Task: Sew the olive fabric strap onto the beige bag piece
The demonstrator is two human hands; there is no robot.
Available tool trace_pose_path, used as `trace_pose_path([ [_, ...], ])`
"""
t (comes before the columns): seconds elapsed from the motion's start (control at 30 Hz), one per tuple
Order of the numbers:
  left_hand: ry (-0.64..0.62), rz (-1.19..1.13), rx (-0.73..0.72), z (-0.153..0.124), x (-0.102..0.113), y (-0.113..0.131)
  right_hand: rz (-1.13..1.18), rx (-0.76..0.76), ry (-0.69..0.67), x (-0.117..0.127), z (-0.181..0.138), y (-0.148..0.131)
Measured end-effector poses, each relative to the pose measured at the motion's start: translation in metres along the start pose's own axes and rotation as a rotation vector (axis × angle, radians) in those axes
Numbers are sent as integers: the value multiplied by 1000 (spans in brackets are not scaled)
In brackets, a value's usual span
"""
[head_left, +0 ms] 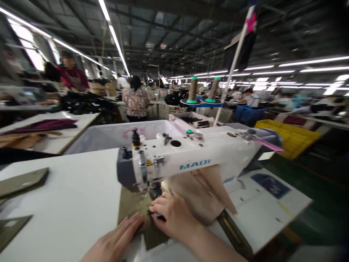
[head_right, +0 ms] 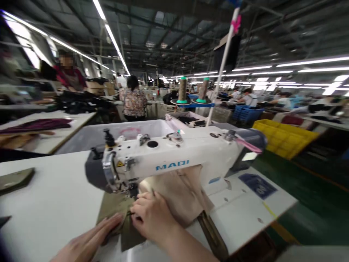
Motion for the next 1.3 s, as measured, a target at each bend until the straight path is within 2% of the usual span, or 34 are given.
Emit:
trace_pose_path([
  [0.1,132,-233,453,10,24,-23,97,9,9,5,-3,4],
  [0.13,157,-284,538,13,26,-26,117,17,2,6,-4,5],
  [0.2,165,-363,591,18,25,-25,125,44,-16,8,-7,4],
  [0.27,126,-398,534,18,20,-17,94,66,-3,8,-10,4],
  [0.33,26,-366,407,15,13,-3,58,74,42,8,-12,3],
  [0.5,-394,3,-52,7,-8,40,26,78,79,8,-14,2],
  [0.57,-491,58,-74,9,-10,41,15,87,86,9,-14,1],
  [0.7,-647,-4,63,17,-12,30,9,83,83,9,-14,1],
  [0.8,-759,-2,86,17,-16,29,11,88,78,8,-15,1],
  [1.0,-753,62,39,18,-21,30,-2,121,70,9,-12,1],
  [1.13,-717,67,27,26,-22,20,-18,120,51,9,-2,5],
  [1.3,-700,48,47,30,-26,10,-71,122,98,11,8,10],
])
Point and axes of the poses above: each hand's wrist, its own z-axis towards the middle knuckle, its own x-axis out of the back of the hand, y = z × x, the point moved 7 cm from there along z, towards the middle knuckle, and after that the axes turned 1 degree about -y, right-handed, at the moved point
